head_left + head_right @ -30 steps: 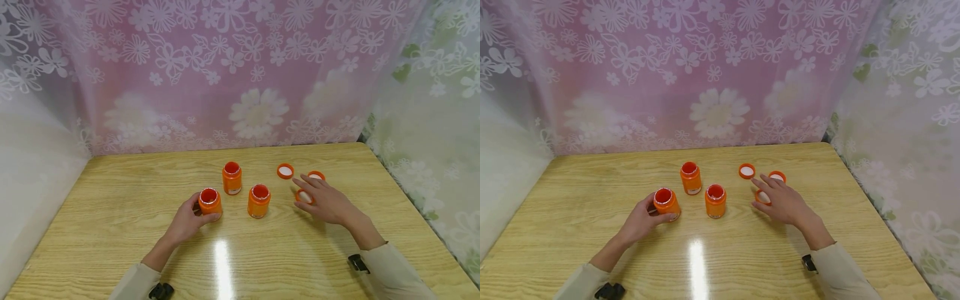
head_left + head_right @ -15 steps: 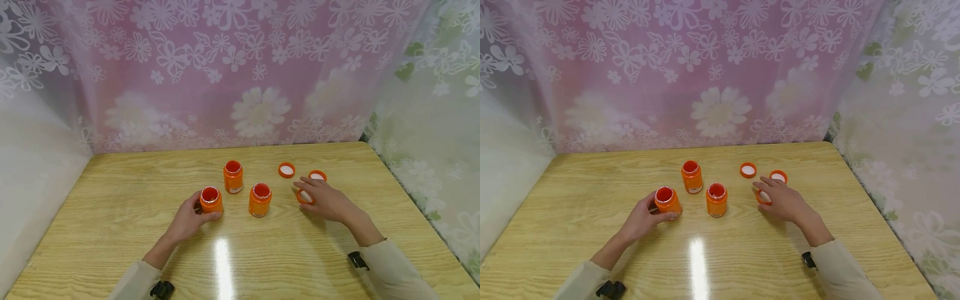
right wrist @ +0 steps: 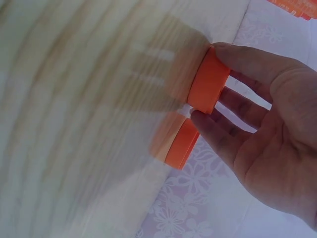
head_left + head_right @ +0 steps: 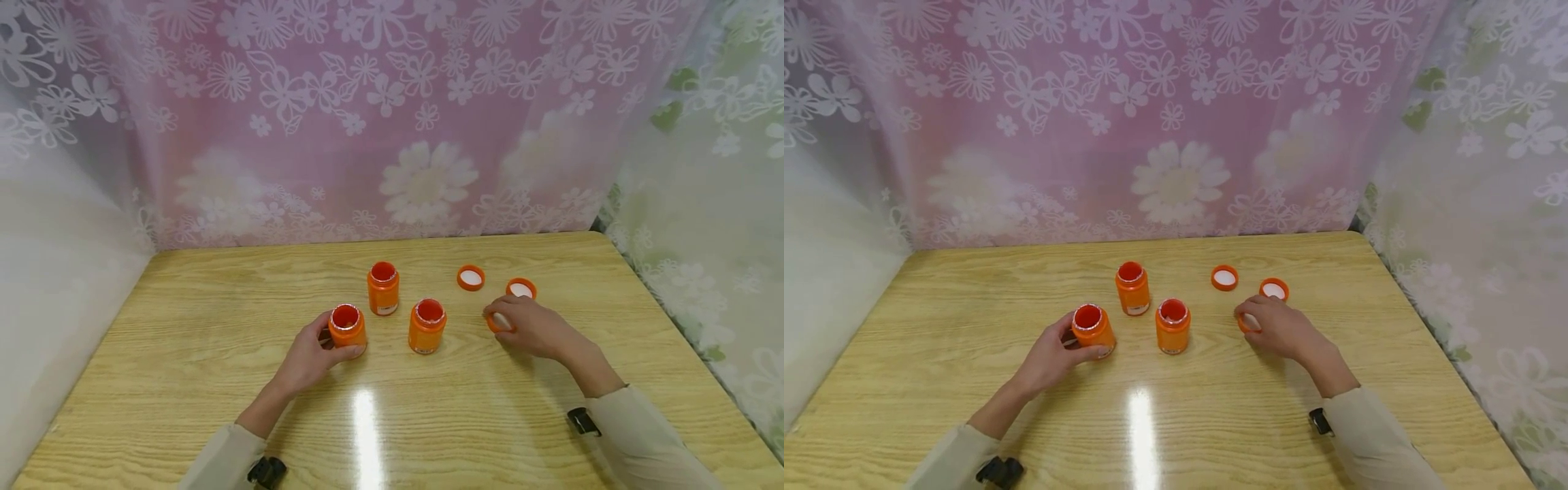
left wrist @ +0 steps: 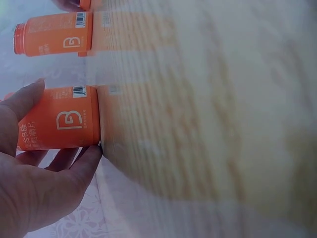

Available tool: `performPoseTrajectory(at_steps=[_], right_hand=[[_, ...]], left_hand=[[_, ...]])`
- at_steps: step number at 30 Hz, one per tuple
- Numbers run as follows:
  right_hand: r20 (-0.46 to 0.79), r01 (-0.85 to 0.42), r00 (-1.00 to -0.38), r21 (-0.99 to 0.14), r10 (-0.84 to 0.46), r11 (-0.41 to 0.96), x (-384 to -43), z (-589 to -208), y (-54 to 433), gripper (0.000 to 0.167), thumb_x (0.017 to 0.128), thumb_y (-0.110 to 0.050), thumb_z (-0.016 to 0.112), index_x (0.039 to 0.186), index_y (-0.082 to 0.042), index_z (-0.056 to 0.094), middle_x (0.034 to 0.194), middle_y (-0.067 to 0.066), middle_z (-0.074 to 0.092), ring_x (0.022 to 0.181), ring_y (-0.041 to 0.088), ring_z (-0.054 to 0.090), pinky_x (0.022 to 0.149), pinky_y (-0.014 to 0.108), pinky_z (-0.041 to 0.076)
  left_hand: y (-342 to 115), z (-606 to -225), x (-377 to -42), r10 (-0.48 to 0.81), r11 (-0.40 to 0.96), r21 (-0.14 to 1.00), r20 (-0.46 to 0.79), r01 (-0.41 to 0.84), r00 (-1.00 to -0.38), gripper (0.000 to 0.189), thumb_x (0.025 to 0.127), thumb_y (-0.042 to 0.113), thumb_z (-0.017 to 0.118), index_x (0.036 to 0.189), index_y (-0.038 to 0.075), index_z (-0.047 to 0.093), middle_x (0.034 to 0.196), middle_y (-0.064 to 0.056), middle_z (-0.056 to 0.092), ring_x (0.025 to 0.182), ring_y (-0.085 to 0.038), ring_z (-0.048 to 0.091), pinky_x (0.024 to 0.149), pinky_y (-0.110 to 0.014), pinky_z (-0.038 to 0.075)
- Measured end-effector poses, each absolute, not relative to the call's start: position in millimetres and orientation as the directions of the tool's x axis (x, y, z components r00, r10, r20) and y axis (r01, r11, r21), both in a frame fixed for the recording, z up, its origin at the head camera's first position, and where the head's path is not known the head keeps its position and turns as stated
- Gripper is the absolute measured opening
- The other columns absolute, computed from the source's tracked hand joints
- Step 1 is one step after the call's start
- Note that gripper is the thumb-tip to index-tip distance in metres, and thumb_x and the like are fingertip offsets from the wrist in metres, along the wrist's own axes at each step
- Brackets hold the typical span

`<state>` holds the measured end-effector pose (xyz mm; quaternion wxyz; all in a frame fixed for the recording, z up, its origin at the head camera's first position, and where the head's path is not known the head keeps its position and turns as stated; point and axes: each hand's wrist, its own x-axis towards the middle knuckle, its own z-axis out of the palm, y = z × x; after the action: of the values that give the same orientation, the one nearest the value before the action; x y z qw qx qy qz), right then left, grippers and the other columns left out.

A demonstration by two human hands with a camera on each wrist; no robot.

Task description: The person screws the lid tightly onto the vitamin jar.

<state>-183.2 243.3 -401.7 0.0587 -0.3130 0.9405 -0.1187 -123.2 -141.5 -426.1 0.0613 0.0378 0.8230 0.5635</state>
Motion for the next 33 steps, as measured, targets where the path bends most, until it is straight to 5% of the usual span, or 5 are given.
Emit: performPoseTrajectory(at_steps=[19, 33], right_hand=[[0.019, -0.601, -0.784, -0.274, -0.621, 0.751, -184.2, -404.8, 244.2, 0.026, 0.085, -0.009, 0.07, 0.11, -0.006, 0.064, 0.108, 0.008, 0.06, 0.093, 0.027, 0.057, 0.083, 0.047, 0.047], [0.007, -0.589, -0.791, -0.279, -0.611, 0.759, -183.6, -407.2, 245.9, 0.03, 0.086, -0.013, 0.071, 0.114, -0.007, 0.063, 0.111, 0.006, 0.06, 0.097, 0.026, 0.057, 0.085, 0.045, 0.047]], left_hand=[[-140.5, -426.7, -121.5, 0.125, 0.367, 0.93, -0.042, 0.007, -0.991, 0.065, 0.076, 0.02, 0.083, 0.133, 0.011, 0.053, 0.121, -0.004, 0.059, 0.106, -0.022, 0.059, 0.092, -0.039, 0.048], [-140.5, -427.4, -120.8, 0.131, 0.358, 0.934, -0.025, 0.024, -0.991, 0.062, 0.076, 0.017, 0.082, 0.131, 0.011, 0.053, 0.119, -0.003, 0.06, 0.105, -0.021, 0.059, 0.092, -0.039, 0.048]])
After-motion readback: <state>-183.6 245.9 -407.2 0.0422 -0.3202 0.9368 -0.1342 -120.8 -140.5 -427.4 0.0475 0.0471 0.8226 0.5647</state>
